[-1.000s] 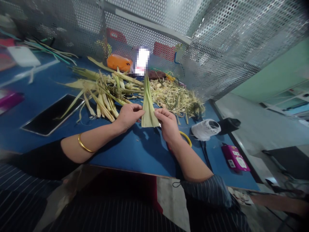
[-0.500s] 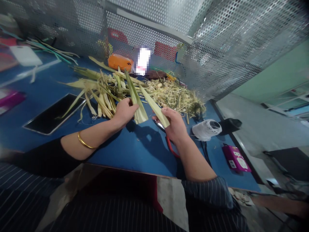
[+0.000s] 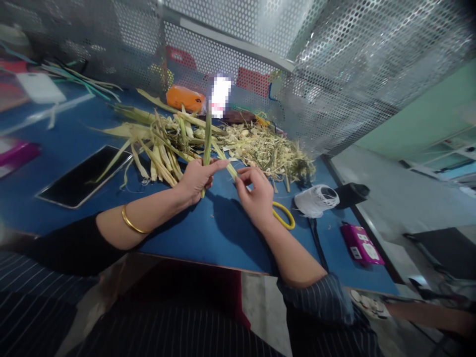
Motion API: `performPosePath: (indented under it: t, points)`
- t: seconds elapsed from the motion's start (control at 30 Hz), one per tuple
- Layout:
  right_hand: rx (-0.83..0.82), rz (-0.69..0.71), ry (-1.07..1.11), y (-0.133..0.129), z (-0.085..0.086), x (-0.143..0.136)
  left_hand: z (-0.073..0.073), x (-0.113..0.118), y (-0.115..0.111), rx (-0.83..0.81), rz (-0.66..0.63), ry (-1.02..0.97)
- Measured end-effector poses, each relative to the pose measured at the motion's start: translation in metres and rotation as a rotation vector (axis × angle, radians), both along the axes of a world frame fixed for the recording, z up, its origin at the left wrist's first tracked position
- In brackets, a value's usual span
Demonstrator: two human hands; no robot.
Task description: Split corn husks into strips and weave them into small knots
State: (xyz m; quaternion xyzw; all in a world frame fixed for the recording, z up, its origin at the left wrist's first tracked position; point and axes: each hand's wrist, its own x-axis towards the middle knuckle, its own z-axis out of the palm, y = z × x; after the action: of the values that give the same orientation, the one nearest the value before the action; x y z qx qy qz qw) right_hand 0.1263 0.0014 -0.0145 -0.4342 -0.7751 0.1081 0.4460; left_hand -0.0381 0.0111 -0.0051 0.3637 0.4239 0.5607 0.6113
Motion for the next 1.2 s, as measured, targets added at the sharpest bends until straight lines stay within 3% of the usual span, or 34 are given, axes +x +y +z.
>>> performPosePath:
  t: [0.17,0.37,0.57,0.77,0.9,0.97,1.1,1.2]
  points:
    - [-0.004,0.088,-0.03,-0.006,-0.003,-0.005,-0.009,-0.001,0.003,-0.021,0.084,0.138]
    - [-0.402,0.055,0.129,-0.001,-0.003,-0.006,-0.007,-0.004,0.002,0.001,-0.002,0.216]
    - [-0.555,0.031,0.214,0.008,-0.007,0.0,-0.005,-0.004,0.004,-0.047,0.001,0.171]
    - [-0.395,-0.173,0.089,0.015,-0.013,0.007,0.005,-0.007,0.005,-0.084,-0.014,0.017]
    - [-0.108,-0.239,-0.065,0.011,-0.005,0.006,0.004,-0.004,0.002,-0.07,-0.035,0.033]
    - [-0.041,-0.186,-0.076,0.005,0.0,0.003,0.001,0.0,0.0,-0.06,-0.053,-0.042]
    - [-0.309,0.026,-0.017,-0.005,-0.001,-0.009,0.001,0.005,-0.005,-0.097,-0.089,-0.139]
    - [-0.459,0.083,0.025,-0.006,-0.007,-0.012,0.001,0.004,-0.005,-0.118,-0.102,-0.119]
